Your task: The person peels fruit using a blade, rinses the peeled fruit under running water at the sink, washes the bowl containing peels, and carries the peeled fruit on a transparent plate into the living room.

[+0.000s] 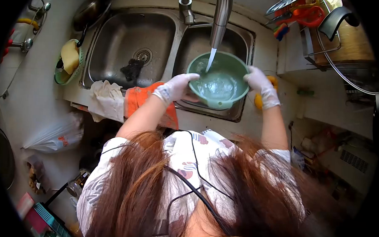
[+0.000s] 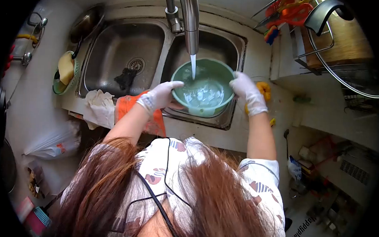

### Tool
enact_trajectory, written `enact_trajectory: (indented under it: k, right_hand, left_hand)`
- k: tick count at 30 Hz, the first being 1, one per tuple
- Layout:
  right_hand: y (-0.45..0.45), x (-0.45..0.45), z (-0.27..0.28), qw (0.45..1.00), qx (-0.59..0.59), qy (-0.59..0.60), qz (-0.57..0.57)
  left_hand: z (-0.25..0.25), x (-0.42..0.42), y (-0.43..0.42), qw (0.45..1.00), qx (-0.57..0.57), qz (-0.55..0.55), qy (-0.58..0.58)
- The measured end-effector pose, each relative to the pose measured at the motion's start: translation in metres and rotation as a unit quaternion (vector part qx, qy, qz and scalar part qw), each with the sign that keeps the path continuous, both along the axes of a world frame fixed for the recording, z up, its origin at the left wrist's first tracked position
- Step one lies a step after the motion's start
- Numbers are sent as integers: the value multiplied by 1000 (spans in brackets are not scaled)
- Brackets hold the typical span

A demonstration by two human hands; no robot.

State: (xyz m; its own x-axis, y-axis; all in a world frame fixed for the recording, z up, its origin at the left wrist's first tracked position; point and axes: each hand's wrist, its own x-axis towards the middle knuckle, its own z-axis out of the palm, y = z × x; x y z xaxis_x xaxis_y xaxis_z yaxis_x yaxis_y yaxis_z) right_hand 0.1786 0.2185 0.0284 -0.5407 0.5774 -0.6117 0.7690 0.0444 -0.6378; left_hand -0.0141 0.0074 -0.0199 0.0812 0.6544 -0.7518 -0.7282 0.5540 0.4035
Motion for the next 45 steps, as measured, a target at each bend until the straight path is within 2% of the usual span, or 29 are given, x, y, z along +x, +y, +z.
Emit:
enact_trajectory:
  k: [1,3,5,9,10,11,13,14,15,17,18,21,22,25,27,29,30,33,34,36,37,39,40,42,44,45]
  right_hand:
    - [-16,2,3,999,-31,-9,-10]
    - [-31,-6,-12,996,-92,21,-3]
    - [-33,-21,-38,988,-106,103,-52]
    - [-14,-14,-60,977,43,195,-81]
    - [-11,-8,-63,951,182,249,-19]
    - [-11,-1,-65,940,243,240,-20]
    - [-39,1,-27,905,363,222,-18]
    - [-49,-3,-17,877,426,220,2]
    - [-54,-6,-18,850,473,231,22]
    - [-63,-17,-15,806,544,223,66]
    - [-66,-20,-19,799,555,222,63]
    - [-72,-17,-25,757,605,238,69]
    - [-76,-12,-28,766,591,239,84]
    - [-95,-12,-20,783,553,270,92]
    - [-108,-18,-7,799,520,246,177]
    - [-109,-40,-2,800,523,195,221]
    - [-105,-53,-3,803,512,174,251]
    - [-90,-92,-19,851,429,202,226]
    - [-80,-103,-28,828,467,213,225]
    - [-54,-116,-25,937,307,103,131]
    - [-43,-120,-21,971,218,44,83]
    - [-6,-104,-94,978,75,191,-29]
    - [2,-90,-109,989,85,115,-24]
    - [-17,-70,-139,979,4,172,-106]
    - [-58,-48,-104,964,-94,167,-186]
    - [-78,-46,-60,953,-147,142,-224]
  left_hand:
    - [6,-10,-9,998,-24,-50,22]
    - [14,-35,-23,996,-34,-57,61]
    - [18,-55,-20,990,-66,-36,117]
    - [11,-38,5,968,12,33,247]
    - [0,-28,8,971,17,53,233]
    - [-14,-26,5,978,27,-13,208]
    - [-22,-15,5,993,-63,20,97]
    - [-31,-15,4,995,-72,59,39]
    - [-36,-17,2,991,-15,124,-47]
    - [-42,-23,-1,941,100,247,-211]
    - [-34,-26,-1,875,161,274,-364]
    - [-33,-28,14,810,216,342,-424]
    - [-32,-25,18,812,240,329,-419]
    - [-45,-32,34,782,206,368,-458]
    - [-43,-26,34,857,176,360,-325]
    - [-40,-17,31,904,148,362,-170]
    - [-44,-12,30,900,142,392,-128]
    - [-35,-9,28,900,67,430,7]
    - [-42,-18,21,897,75,434,33]
    - [-46,-25,19,884,67,460,43]
    - [-38,-26,15,884,62,461,42]
    - [-17,-26,10,884,57,460,64]
    - [-9,-26,12,884,57,459,74]
    - [-11,-27,21,905,118,386,134]
    - [-11,-17,30,929,150,287,182]
    - [-20,-10,38,938,146,225,220]
